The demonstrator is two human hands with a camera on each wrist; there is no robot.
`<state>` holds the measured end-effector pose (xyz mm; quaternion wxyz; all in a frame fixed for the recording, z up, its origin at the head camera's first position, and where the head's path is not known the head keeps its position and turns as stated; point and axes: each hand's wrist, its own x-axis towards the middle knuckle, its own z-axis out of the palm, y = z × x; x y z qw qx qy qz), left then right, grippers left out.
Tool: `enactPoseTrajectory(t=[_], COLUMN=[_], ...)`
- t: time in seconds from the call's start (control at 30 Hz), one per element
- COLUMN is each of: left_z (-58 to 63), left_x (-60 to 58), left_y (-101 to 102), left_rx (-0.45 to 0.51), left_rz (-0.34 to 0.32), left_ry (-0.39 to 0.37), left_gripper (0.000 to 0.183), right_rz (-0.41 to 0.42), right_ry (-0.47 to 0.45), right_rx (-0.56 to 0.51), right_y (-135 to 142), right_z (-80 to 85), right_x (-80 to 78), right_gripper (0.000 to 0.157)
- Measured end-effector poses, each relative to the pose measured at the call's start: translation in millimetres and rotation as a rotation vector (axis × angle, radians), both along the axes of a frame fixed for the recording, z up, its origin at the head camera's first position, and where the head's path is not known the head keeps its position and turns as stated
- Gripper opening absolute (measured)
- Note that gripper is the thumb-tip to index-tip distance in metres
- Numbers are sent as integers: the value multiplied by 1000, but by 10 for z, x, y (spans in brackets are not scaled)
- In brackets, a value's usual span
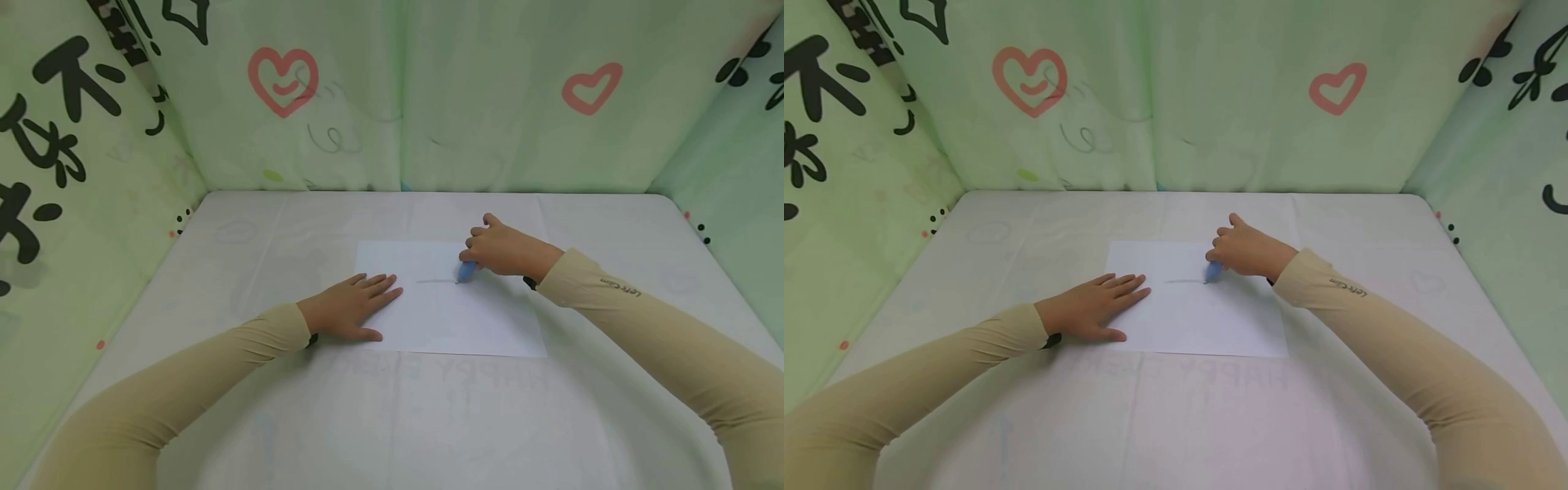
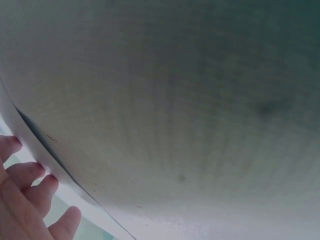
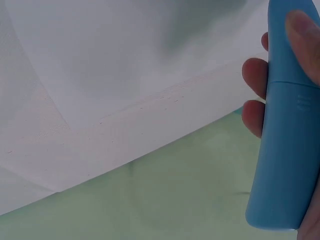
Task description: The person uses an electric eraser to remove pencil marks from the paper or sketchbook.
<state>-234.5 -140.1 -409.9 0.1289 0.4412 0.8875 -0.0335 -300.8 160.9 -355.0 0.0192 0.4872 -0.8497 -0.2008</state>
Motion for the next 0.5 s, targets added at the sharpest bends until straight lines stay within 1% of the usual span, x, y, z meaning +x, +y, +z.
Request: enactPoseTrajectory(t=[0.37,0.5], left_z=[29,35], left_x=[25,24], left_y=[8,7], left_rx=[6,5], left_rz=[7,4], left_ry=[-7,-13], left_gripper=[82,82], right_rz=[8,4], right_ry=[14,5], right_rx=[-9,-8], right_y=[-10,-10], right_z=[3,-12], right_x=[-1,-9], right_gripper=[24,24])
